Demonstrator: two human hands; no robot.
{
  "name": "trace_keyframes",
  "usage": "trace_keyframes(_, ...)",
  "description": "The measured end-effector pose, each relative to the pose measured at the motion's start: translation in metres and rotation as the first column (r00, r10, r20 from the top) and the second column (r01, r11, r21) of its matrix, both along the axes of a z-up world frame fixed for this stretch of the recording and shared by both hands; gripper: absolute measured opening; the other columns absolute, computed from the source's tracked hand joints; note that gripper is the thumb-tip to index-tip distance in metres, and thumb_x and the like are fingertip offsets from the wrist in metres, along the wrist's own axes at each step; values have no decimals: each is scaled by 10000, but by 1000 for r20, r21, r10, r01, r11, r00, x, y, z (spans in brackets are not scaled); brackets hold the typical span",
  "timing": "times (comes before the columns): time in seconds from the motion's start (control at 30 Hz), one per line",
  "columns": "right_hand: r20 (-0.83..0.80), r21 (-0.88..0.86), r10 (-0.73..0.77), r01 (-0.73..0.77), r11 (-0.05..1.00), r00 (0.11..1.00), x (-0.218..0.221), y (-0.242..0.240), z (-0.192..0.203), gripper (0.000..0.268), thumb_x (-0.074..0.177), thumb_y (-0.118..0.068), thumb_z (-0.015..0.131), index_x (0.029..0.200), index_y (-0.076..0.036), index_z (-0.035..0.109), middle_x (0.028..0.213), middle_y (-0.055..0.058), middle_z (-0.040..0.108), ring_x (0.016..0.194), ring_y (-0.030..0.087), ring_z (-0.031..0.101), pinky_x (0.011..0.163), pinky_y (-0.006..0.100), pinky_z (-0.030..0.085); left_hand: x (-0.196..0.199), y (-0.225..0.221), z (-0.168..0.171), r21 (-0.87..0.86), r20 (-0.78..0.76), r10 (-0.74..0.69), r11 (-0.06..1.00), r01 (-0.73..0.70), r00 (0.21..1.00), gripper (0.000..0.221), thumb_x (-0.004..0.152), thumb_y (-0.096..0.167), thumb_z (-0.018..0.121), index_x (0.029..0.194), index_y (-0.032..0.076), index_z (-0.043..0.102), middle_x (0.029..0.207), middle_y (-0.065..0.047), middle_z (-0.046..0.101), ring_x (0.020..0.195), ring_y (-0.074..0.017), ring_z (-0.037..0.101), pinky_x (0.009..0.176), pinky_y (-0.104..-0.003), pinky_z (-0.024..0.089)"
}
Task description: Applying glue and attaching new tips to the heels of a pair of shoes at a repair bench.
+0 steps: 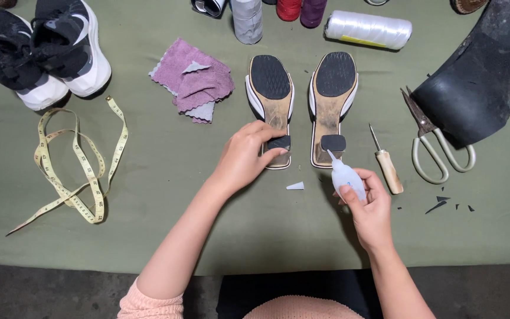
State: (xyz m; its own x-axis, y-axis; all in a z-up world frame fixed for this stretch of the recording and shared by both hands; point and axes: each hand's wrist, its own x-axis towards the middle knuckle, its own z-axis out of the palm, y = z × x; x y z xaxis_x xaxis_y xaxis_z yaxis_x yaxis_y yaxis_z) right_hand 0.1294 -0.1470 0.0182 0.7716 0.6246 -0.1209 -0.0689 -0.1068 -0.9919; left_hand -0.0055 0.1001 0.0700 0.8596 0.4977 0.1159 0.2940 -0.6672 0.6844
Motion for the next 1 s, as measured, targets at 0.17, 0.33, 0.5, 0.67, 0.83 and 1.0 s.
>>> trace_keyframes(0.17, -49, 59, -27, 30, 998, 998, 0, 17, 7, 276, 1014, -179, 653, 1211, 11, 617, 865, 115, 629, 732, 161, 623, 592, 265, 518, -22, 14, -17, -225, 182, 290, 942, -247, 940, 342, 867, 185, 848, 1199, 211, 769, 1045, -33, 745, 867, -134, 722, 758, -222, 616)
trace_keyframes(0.33, 50, 19, -9, 8, 1000, 999, -2, 40, 17, 295, 939, -123, 748, 1187, 7, 655, 842, 84, 644, 699, 119, 593, 590, 256, 502, -40, 5, -18, -778, 88, 535, 564, -277, 840, 419, 866, 95, 823, 1273, 71, 726, 981, -94, 749, 829, -86, 719, 815, -244, 642)
trace_keyframes(0.5, 189, -77, 27, -13, 997, 982, 2, 55, 25, 298, 892, -130, 830, 1139, -17, 706, 890, 105, 685, 771, 133, 587, 670, 287, 530, -45, -1, -27, -848, 115, 555, 487, -210, 824, 406, 887, 89, 792, 1274, 7, 702, 1059, -188, 763, 944, -173, 749, 901, -274, 631)
trace_keyframes(0.67, 256, -120, 57, -27, 992, 965, 1, 59, 31, 280, 884, -168, 849, 1119, -65, 736, 924, 96, 720, 839, 129, 600, 729, 307, 552, -39, -8, -22, -893, 157, 542, 435, -116, 825, 392, 934, 87, 733, 1301, -31, 662, 1224, -242, 717, 1054, -240, 739, 941, -302, 626)
trace_keyframes(0.83, 112, -72, 37, -29, 997, 993, -6, 65, 50, 204, 959, -137, 739, 1134, -39, 700, 801, 56, 640, 725, 95, 555, 648, 260, 522, -37, -13, -11, -892, 276, 490, 451, 30, 827, 423, 989, 130, 655, 1376, -28, 592, 1236, -255, 683, 1076, -321, 732, 949, -368, 629)
trace_keyframes(1.0, 15, 4, 59, -59, 998, 998, 1, 62, 59, 203, 973, -163, 710, 1134, -40, 700, 755, 26, 601, 675, 61, 536, 608, 205, 488, -43, -21, -15, -915, 320, 469, 377, 141, 823, 443, 1008, 174, 621, 1394, -39, 575, 1256, -226, 690, 1097, -258, 722, 958, -333, 621)
